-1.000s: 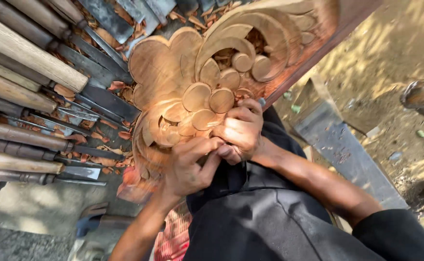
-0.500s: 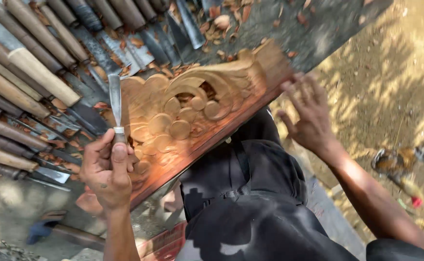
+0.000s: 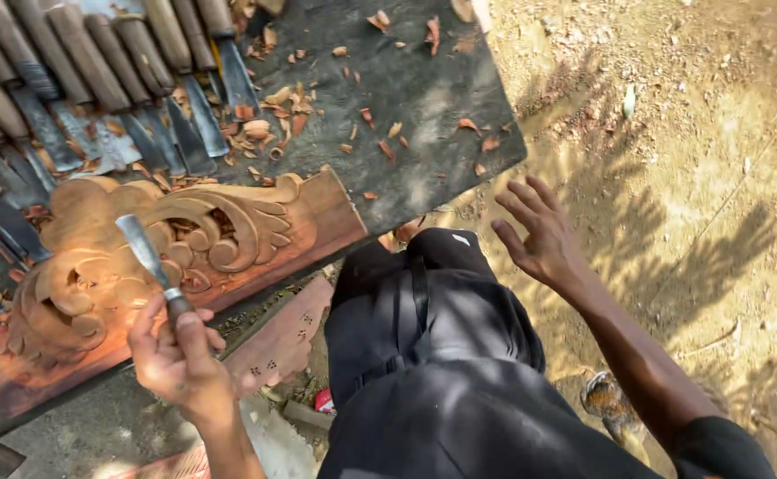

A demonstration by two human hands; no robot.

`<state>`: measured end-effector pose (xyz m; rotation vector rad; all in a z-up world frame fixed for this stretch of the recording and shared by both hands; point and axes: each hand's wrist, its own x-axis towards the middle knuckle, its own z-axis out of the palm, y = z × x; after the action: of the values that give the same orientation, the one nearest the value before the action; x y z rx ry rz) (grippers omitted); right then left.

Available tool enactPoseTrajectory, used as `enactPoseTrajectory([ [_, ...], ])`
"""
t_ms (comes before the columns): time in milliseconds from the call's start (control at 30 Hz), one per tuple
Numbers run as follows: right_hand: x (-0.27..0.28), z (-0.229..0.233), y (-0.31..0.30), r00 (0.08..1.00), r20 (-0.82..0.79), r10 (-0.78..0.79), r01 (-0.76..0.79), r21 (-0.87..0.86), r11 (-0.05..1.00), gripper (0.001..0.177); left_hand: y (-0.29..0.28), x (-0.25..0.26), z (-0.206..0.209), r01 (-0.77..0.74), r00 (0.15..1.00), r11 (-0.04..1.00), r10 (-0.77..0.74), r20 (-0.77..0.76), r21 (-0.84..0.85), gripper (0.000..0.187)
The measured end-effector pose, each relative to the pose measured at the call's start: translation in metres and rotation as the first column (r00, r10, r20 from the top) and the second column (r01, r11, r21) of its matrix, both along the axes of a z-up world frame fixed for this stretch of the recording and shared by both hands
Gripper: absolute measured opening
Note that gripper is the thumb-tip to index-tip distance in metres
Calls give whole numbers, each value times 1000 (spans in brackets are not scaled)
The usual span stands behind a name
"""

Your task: Carve elaborate decorative floral or foliage patterns into a piece of wood using wood-carving chisels.

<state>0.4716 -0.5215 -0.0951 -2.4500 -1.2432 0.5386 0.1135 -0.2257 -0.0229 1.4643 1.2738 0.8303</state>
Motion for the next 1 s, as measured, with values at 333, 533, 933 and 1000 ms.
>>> enactPoseTrajectory([
  [333,40,-14,-25,999,-31,10,-10,10,1000,47,-13,68,4,40,954,997,-17,300,-69,30],
  [533,166,-41,9,889,-436,-138,155,2,988,56,-62,119,-28,-149,989,989,149,26,13,36],
  [933,345,-55,9,853,-260,453,-504,-179,845,56,-166,393,0,47,998,990,-41,44,-136,45],
  [1000,348,-20,13,826,-536,175,-376,-291,880,58,-186,437,-1,254,967,959,-248,67,-127,26],
])
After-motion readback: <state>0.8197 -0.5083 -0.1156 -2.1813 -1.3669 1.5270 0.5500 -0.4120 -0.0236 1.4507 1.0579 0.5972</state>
